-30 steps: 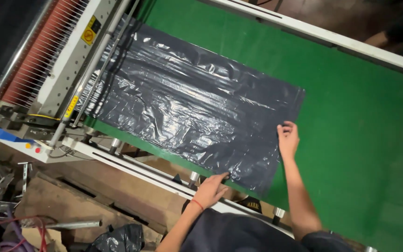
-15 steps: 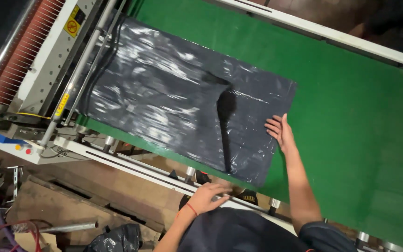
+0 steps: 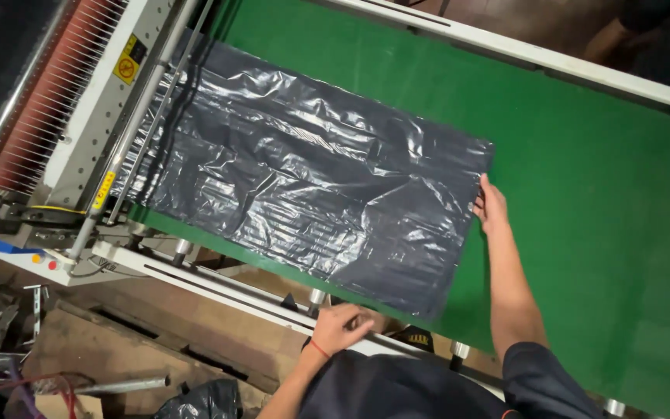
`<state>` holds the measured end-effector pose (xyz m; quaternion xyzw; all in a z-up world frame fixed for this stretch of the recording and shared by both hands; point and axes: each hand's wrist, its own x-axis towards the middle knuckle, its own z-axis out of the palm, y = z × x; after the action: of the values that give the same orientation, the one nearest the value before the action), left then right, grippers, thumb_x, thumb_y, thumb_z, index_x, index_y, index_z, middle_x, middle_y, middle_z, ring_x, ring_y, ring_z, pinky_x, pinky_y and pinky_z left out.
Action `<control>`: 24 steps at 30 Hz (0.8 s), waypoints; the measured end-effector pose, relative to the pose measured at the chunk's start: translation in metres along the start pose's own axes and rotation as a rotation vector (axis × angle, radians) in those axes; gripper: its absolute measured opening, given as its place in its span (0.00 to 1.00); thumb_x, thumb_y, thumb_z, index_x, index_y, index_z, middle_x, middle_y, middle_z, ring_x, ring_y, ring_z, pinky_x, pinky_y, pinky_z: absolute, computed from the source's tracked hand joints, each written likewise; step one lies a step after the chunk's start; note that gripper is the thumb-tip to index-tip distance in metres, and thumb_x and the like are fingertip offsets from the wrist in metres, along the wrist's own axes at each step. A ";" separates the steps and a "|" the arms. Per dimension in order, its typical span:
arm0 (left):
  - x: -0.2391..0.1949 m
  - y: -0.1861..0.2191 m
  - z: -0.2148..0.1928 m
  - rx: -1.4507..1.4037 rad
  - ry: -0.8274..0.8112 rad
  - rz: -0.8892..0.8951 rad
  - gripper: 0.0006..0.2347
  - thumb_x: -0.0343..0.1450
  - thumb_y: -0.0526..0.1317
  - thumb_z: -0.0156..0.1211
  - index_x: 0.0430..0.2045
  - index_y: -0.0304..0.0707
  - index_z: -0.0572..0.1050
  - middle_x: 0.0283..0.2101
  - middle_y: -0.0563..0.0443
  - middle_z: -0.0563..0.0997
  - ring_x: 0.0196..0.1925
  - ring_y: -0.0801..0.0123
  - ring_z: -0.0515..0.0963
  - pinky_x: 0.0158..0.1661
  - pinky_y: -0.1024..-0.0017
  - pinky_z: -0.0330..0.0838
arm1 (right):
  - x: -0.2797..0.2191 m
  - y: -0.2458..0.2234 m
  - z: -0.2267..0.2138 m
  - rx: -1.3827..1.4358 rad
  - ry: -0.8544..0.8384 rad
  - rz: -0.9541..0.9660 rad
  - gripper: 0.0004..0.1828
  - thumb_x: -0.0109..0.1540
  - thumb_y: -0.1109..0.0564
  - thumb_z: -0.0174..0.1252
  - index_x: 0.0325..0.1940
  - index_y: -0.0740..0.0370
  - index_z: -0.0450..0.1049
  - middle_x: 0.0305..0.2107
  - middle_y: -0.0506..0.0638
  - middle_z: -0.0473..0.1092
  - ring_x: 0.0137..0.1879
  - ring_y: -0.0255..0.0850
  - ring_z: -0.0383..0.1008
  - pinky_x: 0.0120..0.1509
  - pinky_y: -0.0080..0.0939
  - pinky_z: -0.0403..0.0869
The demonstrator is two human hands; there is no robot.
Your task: The person repeatedly picks up large, rectangular items wrapped in black plastic from a green conveyor belt and moves them to a nearby white table. The person handles the items by hand, lifting and placing them in a repetitive cycle.
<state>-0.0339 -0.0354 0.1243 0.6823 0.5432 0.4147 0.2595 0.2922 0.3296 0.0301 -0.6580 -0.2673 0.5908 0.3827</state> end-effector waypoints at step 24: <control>-0.010 -0.068 0.046 0.455 -0.434 -0.121 0.26 0.73 0.53 0.57 0.63 0.40 0.68 0.69 0.41 0.64 0.73 0.47 0.57 0.69 0.45 0.47 | -0.039 0.016 0.011 -0.654 0.327 -0.658 0.11 0.66 0.50 0.65 0.47 0.54 0.73 0.29 0.44 0.76 0.35 0.40 0.75 0.47 0.44 0.72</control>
<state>-0.0316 -0.0215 0.0429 0.7616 0.5939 0.1112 0.2341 0.2733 0.2915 0.0388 -0.7085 -0.5689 0.2127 0.3593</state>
